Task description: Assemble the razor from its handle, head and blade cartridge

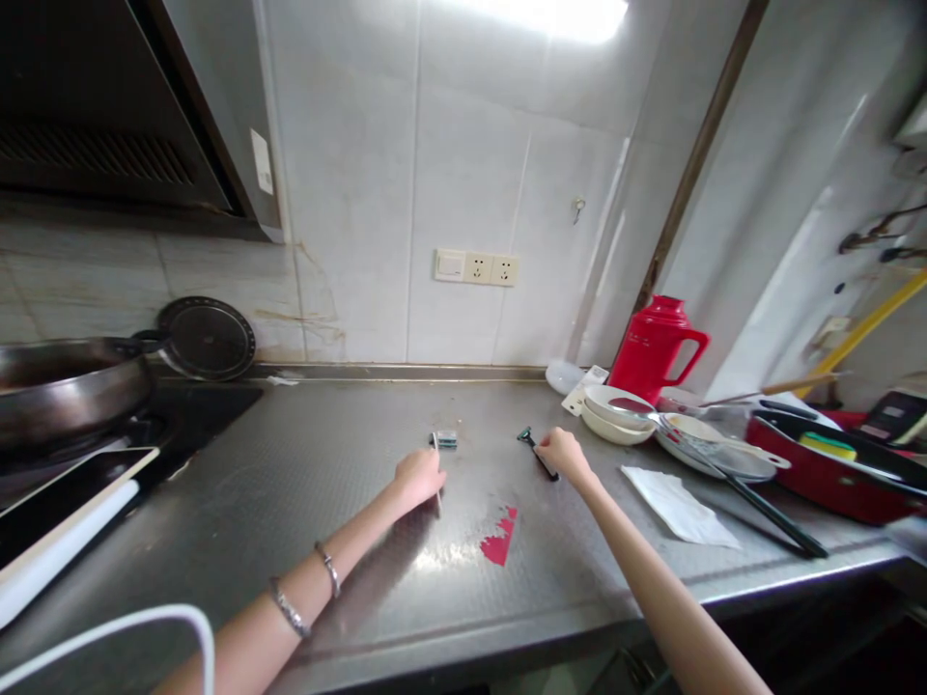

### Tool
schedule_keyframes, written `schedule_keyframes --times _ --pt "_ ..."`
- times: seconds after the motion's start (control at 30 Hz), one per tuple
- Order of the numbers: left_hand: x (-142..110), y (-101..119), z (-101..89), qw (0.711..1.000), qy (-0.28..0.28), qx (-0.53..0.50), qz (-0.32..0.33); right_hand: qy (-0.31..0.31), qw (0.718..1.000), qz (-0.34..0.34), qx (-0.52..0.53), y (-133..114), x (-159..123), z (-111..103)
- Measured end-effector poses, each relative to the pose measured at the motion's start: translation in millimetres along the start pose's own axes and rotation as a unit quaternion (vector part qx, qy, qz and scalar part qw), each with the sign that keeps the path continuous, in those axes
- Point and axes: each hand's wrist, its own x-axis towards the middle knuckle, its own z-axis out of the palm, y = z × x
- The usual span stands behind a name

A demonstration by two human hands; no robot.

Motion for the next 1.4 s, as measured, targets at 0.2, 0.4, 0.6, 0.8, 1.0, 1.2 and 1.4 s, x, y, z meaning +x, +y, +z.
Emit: schedule_keyframes --times 0.2,0.4,0.6,0.8,1.0,1.2,1.4 --pt "-8 13 -15.3 0.998 0.064 -0.008 -0.015 -0.016 0.976 -0.056 0.208 -41 -12 -2" --pt "-20 47 -19.1 0.995 0.095 -0.006 0.027 -0.158 0.824 0.020 0.543 -105 -40 1" --pt "-31 65 -17.5 0.995 0.084 0.004 0.046 -0.191 0.811 0.036 0.552 -120 -48 -5" --pt "-26 53 -22.2 0.993 0.101 -0.019 0.066 -0.146 0.880 0.002 0.452 -77 -23 -29" --pt "11 3 -25.9 0.986 0.138 -0.006 0.098 0.010 0.992 0.003 0.129 2 13 -38" --pt "45 -30 -8.2 0.988 0.088 -0.054 0.115 -0.008 1.000 -0.001 -0.001 34 18 -17" --pt "69 -45 14.2 0.987 0.086 -0.091 0.105 -0.035 0.999 0.003 -0.016 33 18 -8"
